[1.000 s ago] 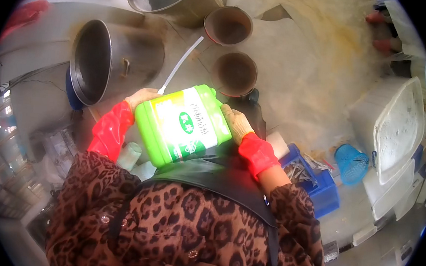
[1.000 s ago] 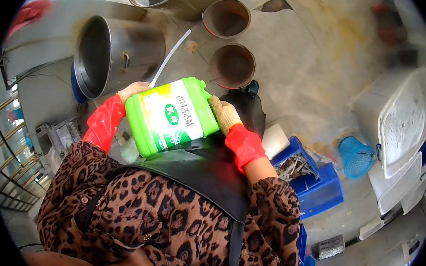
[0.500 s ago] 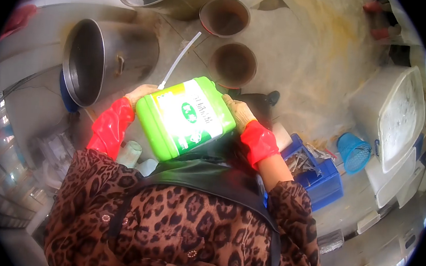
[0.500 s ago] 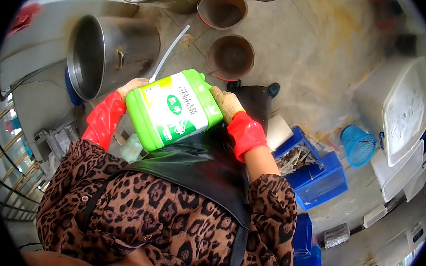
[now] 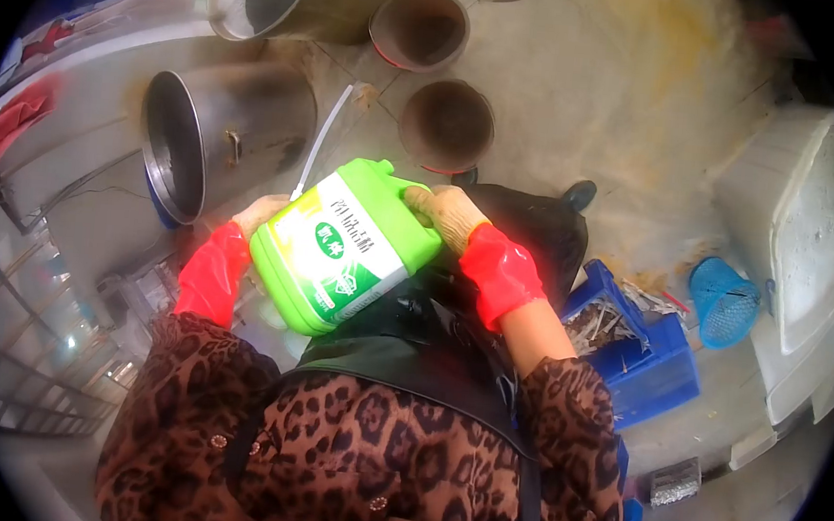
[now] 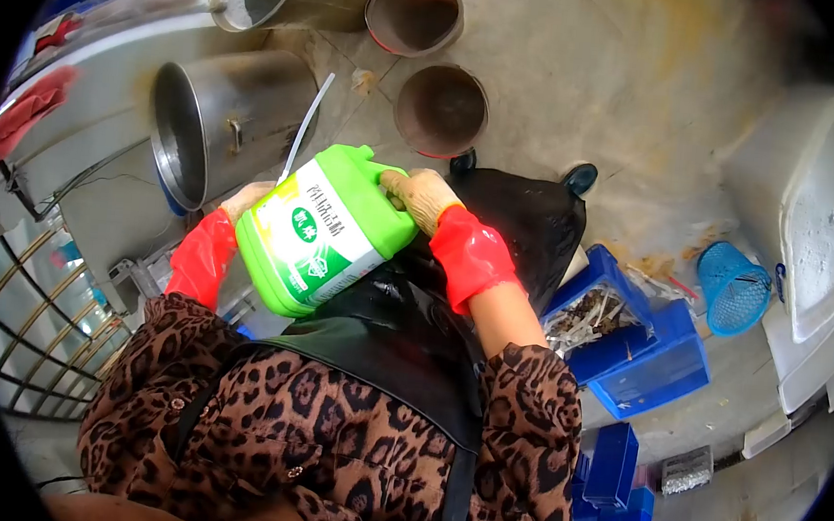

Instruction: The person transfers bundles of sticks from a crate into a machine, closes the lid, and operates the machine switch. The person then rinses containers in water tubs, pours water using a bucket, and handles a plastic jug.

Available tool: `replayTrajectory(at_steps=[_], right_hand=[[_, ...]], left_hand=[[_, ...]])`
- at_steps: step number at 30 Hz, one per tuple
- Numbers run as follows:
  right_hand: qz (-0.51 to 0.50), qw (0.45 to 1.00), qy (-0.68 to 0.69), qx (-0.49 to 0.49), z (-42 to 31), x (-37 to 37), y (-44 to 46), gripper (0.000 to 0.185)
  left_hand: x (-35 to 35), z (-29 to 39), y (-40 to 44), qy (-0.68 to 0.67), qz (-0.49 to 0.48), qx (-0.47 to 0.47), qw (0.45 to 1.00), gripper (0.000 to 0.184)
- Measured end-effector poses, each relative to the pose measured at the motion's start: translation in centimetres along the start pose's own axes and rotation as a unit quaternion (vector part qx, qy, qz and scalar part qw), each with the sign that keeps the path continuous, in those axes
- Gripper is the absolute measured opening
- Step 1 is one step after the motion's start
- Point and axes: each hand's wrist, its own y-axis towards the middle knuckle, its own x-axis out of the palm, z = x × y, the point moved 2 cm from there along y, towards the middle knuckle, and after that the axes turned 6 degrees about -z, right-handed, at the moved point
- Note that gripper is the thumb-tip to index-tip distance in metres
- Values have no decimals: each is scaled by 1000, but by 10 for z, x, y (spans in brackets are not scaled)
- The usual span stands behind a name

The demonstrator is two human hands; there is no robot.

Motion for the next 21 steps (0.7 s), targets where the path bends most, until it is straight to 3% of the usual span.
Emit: replayTrajectory(at_steps=[2,3,5,6,7,9,11,13,16,19,20,21], right_hand=[[-7,953,-244,-182,25,-10,22,16],[-12,955,-235,-180,16,-6,21,16],[-36,912,-375,-165,7,-7,21,20],[-54,922,-362,-125,-14,-9,5,23],[65,990,-101,75,-36,-3,-16,23],[158,970,-170,-67,-50,9,-49,21],[114,980,-157,-34,-41,27,-65,25],[138,962,-222,-83,-32,21,-79,20],[225,925,-300,-55,0,-17,-79,14],[379,870,-314,-27,33,-79,-75,15],[388,873,-289,59,50,-104,-73,19],[454,833,-308,71,71,-131,-68,14]], left_hand=[[11,-1,7,19,56,-26,998,27],[8,-1,5,18,63,-34,997,27],[12,-2,12,123,93,18,988,26],[28,3,4,144,144,20,979,25],[27,3,0,144,148,22,978,25],[24,4,7,140,195,46,970,28],[37,9,17,107,189,75,973,28],[69,20,29,184,172,115,961,24],[123,27,65,63,136,190,970,20],[182,28,89,44,38,172,983,20],[199,21,99,40,18,164,985,20],[218,14,109,18,-9,151,988,20]])
